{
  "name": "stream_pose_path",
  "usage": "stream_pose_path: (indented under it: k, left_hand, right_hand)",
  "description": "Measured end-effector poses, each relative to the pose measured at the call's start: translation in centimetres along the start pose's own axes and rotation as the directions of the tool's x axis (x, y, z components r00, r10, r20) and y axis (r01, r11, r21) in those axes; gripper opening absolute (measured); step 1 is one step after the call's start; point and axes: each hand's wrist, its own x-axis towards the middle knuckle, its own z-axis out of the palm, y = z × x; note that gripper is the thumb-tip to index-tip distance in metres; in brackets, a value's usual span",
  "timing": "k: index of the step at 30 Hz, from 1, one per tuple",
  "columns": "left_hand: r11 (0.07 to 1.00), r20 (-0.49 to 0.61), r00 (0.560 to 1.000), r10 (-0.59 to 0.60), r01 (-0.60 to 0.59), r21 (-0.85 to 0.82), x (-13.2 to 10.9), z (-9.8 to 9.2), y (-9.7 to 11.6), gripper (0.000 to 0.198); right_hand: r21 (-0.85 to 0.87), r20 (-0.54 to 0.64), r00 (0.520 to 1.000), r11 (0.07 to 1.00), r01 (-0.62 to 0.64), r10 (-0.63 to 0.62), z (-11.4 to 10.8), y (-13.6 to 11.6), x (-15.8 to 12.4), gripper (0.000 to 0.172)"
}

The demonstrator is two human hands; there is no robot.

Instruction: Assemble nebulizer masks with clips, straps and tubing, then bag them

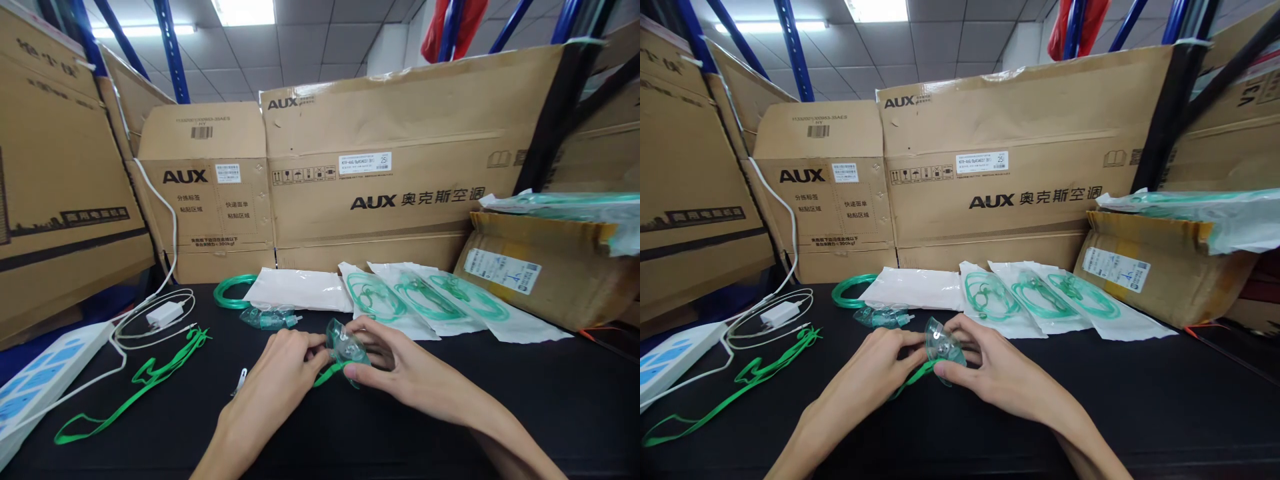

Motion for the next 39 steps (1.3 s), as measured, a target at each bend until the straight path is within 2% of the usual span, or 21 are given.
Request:
stream_pose_path:
  k: [4,10,13,15,20,22,30,34,39]
  left_hand:
    - [0.993,-0.028,0.999,-0.025,0.021,-0.12,0.3,-0.2,0.4,0.04]
    - [0.913,-0.065,0.994,-0.091,0.058,-0.403,0.7,-0.1,-0.3,0.025]
    - [0.891,-0.113,0.989,-0.094,0.032,-0.453,0.8,-0.2,-0.3,0.023]
    - [0.886,-0.182,0.978,-0.097,0.002,-0.463,0.8,-0.3,-0.2,0.022]
    - [0.883,-0.338,0.933,-0.121,-0.054,-0.465,0.6,-0.7,0.2,0.021]
    - [0.891,-0.374,0.922,-0.103,-0.082,-0.447,0.5,-0.8,0.2,0.02]
    - [0.919,-0.387,0.922,0.019,-0.169,-0.356,0.4,-0.8,0.5,0.01]
    - [0.925,-0.381,0.924,0.041,-0.179,-0.336,0.4,-0.9,0.6,0.01]
    - [0.928,-0.378,0.924,0.061,-0.193,-0.32,0.5,-0.9,0.7,0.01]
  right_hand:
    - [0.096,0.01,1.0,0.995,0.018,-0.019,0.3,-0.4,-0.1,0.034]
    - [0.167,0.023,1.0,0.986,0.014,-0.018,0.5,-1.2,-0.3,0.036]
    - [0.18,0.032,0.999,0.983,0.021,-0.027,0.4,-1.2,-0.2,0.038]
    - [0.174,0.008,0.999,0.984,0.049,-0.051,0.2,-1.0,-0.1,0.039]
    - [0.07,-0.195,0.977,0.993,0.096,-0.081,-0.4,-0.7,0.1,0.045]
    - [0.061,-0.235,0.969,0.993,0.099,-0.082,-0.4,-0.7,0.2,0.047]
    - [0.091,-0.237,0.965,0.986,0.139,-0.114,-0.4,-0.8,0.4,0.052]
    - [0.076,-0.225,0.969,0.989,0.126,-0.106,-0.3,-1.0,0.5,0.044]
    - [0.102,-0.204,0.976,0.989,0.104,-0.082,-0.1,-1.2,0.6,0.045]
